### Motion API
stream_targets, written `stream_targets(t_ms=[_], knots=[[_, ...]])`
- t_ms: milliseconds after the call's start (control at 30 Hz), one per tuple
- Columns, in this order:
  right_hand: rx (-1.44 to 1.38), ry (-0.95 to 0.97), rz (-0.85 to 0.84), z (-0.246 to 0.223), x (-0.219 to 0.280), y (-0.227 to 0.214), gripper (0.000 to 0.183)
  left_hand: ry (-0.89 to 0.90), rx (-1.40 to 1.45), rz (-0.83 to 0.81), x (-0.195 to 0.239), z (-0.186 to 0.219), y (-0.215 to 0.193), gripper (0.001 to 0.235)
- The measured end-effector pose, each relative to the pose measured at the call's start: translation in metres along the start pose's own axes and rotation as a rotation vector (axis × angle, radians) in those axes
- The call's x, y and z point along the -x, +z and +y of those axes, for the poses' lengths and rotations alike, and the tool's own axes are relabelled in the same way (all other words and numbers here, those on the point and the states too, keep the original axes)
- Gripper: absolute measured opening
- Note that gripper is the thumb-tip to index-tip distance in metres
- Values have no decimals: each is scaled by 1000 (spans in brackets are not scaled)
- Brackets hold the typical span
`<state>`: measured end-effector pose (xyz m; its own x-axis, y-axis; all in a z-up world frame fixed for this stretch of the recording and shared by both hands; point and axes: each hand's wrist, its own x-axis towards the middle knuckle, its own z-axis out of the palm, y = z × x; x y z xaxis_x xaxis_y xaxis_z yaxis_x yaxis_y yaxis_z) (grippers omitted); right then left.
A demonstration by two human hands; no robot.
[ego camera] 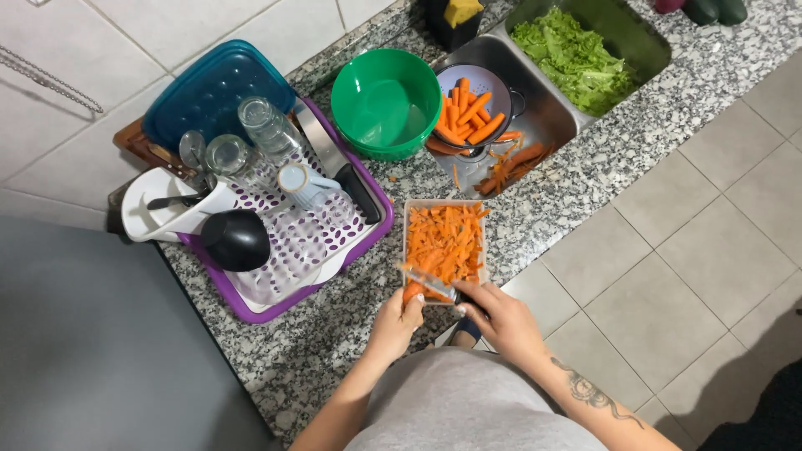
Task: The person chops carrots into small pieces using a knife on a cutting board. They briefly walk to the stove to adjust a pot of boiling eggs with a cloth, then return to the sink area to continue chopping the carrots.
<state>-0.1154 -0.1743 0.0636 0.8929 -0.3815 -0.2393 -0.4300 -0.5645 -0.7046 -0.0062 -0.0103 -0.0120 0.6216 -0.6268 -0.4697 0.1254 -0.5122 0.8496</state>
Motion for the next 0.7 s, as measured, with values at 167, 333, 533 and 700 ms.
stream_targets(t_ms=[167, 333, 533, 700], knots=[[110, -111, 69, 40, -6, 8, 33, 16, 85, -5, 13, 19, -2, 30], [-20, 148, 147, 58, -18, -4, 34, -162, 165, -63, 18, 27, -6, 28], [15, -90, 25, 33, 2, 13, 36, -113, 313, -60, 12, 23, -3, 27], [-11, 110, 152, 58, -16, 13, 40, -200, 445, -135, 26, 47, -9, 36]])
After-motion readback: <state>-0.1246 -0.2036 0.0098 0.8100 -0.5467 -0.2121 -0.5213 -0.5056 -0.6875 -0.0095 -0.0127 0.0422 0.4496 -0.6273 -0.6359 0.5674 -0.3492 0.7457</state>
